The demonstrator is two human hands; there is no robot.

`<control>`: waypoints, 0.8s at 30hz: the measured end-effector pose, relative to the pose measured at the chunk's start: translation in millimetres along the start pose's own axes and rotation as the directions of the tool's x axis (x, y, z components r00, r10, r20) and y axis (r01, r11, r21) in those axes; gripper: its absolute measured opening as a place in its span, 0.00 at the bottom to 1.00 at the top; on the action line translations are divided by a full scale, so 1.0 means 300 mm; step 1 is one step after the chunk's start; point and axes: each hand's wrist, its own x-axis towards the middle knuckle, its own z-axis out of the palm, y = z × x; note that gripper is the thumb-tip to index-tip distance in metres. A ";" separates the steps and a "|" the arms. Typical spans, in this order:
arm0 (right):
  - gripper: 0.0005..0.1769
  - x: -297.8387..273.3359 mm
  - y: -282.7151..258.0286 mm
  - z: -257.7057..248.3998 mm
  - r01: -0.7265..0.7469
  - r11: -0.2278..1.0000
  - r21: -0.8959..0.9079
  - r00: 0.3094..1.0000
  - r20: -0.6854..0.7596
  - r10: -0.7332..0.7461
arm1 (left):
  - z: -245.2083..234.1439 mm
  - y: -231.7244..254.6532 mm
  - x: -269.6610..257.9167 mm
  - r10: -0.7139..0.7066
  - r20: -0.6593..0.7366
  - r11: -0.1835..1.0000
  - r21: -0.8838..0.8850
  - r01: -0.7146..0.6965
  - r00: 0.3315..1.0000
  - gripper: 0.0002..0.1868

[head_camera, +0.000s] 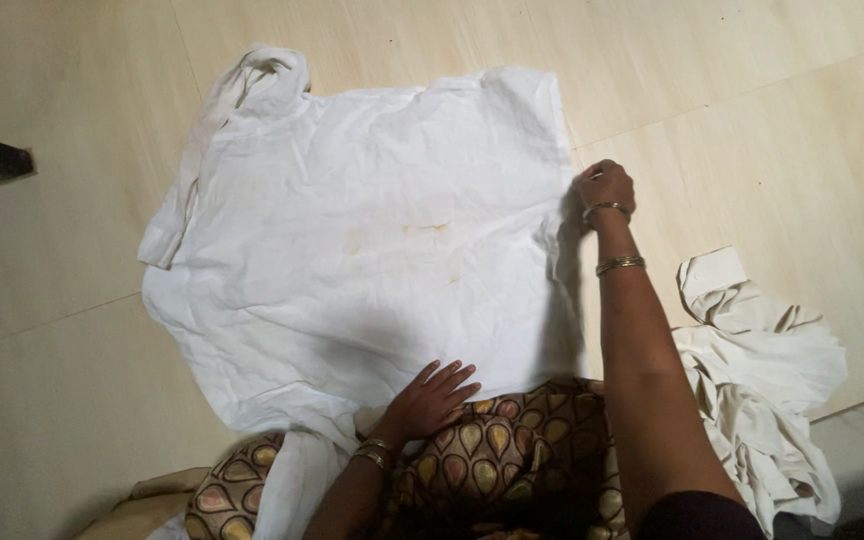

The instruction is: The person sits on the floor and folds a white shirt by hand, smoothing the fabric and aligning the sleeves before placing it in a bag. They then unfold a second white shirt, button it up, and begin folding it.

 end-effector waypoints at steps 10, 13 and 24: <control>0.09 0.371 -0.061 0.189 0.182 0.902 0.391 0.982 -0.127 -0.143 | 0.033 -0.009 -0.002 0.018 -0.044 0.999 0.051 -0.015 0.999 0.27; 0.07 0.425 -0.153 0.245 0.134 0.906 0.402 0.991 -0.044 -0.127 | 0.023 -0.020 0.014 0.032 -0.042 0.998 0.057 -0.029 0.999 0.27; 0.15 0.478 -0.431 0.244 -0.125 0.991 0.037 0.986 0.116 0.120 | -0.048 -0.011 0.029 0.011 0.007 1.000 0.013 -0.011 1.000 0.25</control>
